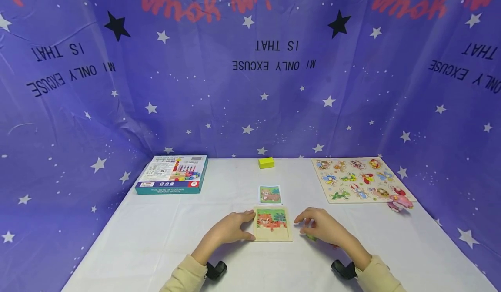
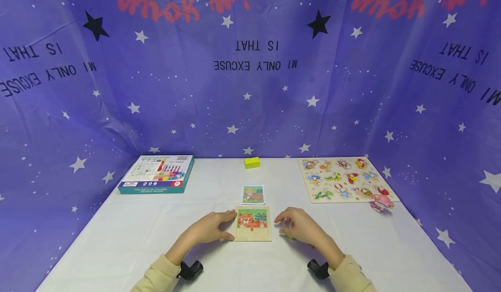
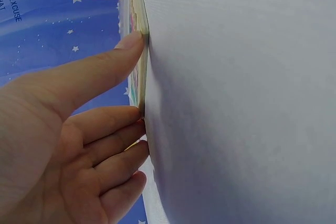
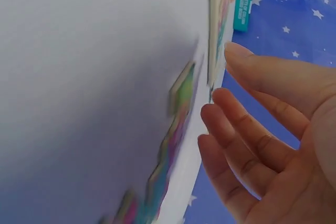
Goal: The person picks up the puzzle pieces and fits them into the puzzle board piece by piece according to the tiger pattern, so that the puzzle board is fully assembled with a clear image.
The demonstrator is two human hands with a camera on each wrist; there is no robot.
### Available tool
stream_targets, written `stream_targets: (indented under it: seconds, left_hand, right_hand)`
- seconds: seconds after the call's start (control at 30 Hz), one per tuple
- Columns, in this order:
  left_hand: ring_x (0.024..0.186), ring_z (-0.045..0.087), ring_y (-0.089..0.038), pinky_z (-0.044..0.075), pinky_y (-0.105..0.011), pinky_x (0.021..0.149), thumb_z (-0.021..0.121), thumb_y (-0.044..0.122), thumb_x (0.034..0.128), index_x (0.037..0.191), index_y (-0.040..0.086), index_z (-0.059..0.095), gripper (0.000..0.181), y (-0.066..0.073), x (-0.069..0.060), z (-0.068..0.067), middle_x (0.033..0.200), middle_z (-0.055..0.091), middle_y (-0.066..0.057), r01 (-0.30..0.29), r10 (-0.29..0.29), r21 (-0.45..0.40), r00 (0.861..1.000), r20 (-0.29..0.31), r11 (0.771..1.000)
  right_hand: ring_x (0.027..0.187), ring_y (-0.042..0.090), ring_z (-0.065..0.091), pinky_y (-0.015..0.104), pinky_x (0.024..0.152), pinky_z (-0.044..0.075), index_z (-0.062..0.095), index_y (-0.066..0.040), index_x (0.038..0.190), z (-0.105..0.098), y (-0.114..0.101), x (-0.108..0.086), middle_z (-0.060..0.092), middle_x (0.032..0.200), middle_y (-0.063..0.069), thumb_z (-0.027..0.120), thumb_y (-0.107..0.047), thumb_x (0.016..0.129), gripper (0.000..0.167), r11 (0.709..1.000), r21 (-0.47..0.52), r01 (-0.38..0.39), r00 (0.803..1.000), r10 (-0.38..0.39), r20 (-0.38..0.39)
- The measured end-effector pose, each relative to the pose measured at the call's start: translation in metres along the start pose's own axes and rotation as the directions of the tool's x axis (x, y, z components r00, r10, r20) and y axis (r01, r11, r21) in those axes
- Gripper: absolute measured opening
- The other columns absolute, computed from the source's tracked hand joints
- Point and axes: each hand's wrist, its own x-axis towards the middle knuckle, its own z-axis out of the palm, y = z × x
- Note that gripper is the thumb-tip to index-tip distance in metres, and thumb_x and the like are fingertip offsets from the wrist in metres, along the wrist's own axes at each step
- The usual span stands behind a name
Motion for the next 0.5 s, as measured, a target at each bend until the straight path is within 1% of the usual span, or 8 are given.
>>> stream_targets:
  seconds: [0.17, 0.23, 0.37, 0.5]
  left_hand:
    - [0.132, 0.044, -0.028, 0.036, -0.042, 0.109, 0.078, 0.033, 0.0790, 0.136, -0.003, 0.052, 0.072, 0.002, -0.001, 0.000, 0.141, 0.049, -0.015, 0.000, 0.000, 0.003, 1.000, 0.002, 1.000]
    - [0.132, 0.045, -0.028, 0.036, -0.042, 0.109, 0.079, 0.033, 0.0789, 0.135, -0.003, 0.052, 0.072, 0.002, -0.001, 0.000, 0.141, 0.049, -0.015, -0.003, 0.003, 0.001, 1.000, 0.002, 1.000]
    - [0.132, 0.044, -0.028, 0.036, -0.042, 0.109, 0.078, 0.033, 0.0790, 0.135, -0.003, 0.052, 0.072, 0.000, 0.000, 0.000, 0.141, 0.049, -0.015, -0.005, 0.005, 0.000, 1.000, 0.000, 1.000]
    - [0.132, 0.044, -0.027, 0.036, -0.041, 0.109, 0.078, 0.034, 0.0793, 0.136, -0.002, 0.052, 0.072, -0.002, 0.000, 0.002, 0.142, 0.049, -0.013, 0.000, 0.000, 0.012, 1.000, -0.002, 1.000]
  right_hand:
    - [0.074, 0.012, 0.056, 0.024, 0.062, 0.049, 0.072, -0.010, 0.103, -0.008, 0.000, -0.016, 0.064, 0.091, -0.003, 0.080, -0.015, 0.079, 0.026, 0.999, -0.024, -0.047, 0.999, 0.048, 0.006]
    - [0.076, 0.013, 0.056, 0.026, 0.064, 0.050, 0.072, -0.011, 0.103, -0.011, 0.001, -0.021, 0.064, 0.091, -0.005, 0.081, -0.018, 0.078, 0.028, 0.996, -0.063, -0.056, 0.998, 0.056, -0.005]
    - [0.077, 0.010, 0.055, 0.027, 0.066, 0.049, 0.071, -0.013, 0.102, -0.012, 0.004, -0.027, 0.063, 0.090, -0.009, 0.084, -0.023, 0.074, 0.032, 0.984, -0.159, -0.081, 0.996, 0.076, -0.035]
    - [0.076, 0.007, 0.054, 0.026, 0.065, 0.048, 0.071, -0.015, 0.101, -0.011, 0.005, -0.029, 0.061, 0.086, -0.011, 0.085, -0.026, 0.072, 0.034, 0.974, -0.188, -0.123, 0.992, 0.115, -0.052]
